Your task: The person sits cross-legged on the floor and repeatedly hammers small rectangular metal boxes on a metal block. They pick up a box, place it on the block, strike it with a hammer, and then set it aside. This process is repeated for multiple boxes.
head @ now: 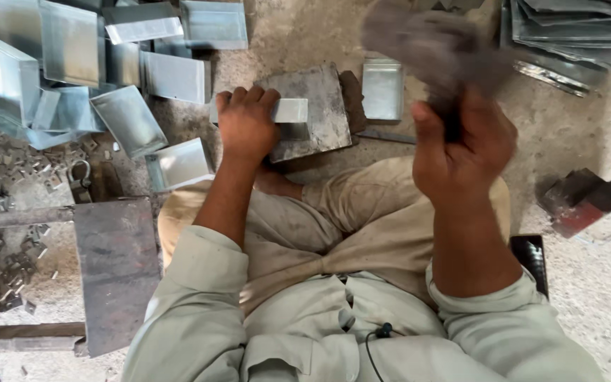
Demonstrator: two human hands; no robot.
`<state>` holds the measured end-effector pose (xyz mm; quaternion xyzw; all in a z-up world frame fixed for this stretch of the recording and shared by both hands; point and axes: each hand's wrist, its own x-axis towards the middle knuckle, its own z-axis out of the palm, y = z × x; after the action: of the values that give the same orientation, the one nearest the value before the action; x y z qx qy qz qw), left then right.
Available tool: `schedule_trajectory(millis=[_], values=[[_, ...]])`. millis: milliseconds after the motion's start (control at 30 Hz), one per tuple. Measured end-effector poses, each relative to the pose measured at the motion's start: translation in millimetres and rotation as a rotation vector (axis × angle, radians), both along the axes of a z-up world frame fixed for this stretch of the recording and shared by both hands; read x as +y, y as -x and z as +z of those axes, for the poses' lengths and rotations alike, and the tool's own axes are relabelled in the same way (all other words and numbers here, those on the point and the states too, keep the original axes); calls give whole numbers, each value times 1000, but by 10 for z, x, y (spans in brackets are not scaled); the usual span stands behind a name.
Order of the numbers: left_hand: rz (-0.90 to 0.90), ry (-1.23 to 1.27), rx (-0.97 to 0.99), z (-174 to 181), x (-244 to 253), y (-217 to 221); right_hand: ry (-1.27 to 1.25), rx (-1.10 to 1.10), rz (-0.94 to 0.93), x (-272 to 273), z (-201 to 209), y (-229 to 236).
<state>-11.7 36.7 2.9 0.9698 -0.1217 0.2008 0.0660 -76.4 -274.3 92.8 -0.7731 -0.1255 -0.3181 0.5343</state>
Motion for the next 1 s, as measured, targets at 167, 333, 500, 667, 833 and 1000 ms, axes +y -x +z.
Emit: schedule_trajectory(millis=[167, 333, 500, 667, 833, 1000], values=[[11, -30, -11, 39, -29, -1, 96, -81, 101, 497, -390, -230], [29, -41, -55, 1, -55, -6, 382, 174, 133, 454, -227, -377], [40, -35, -17, -29, -48, -10, -83, 23, 77, 327, -7, -91], [55, -33, 17, 45, -82, -10, 196, 20, 121, 548, -393, -306], [65, -30, -13, 4, -86, -58, 298, 133, 137, 433, -402, -355], [84, -38, 29, -48, -77, 1, 157, 66, 192, 518, -410, -324]])
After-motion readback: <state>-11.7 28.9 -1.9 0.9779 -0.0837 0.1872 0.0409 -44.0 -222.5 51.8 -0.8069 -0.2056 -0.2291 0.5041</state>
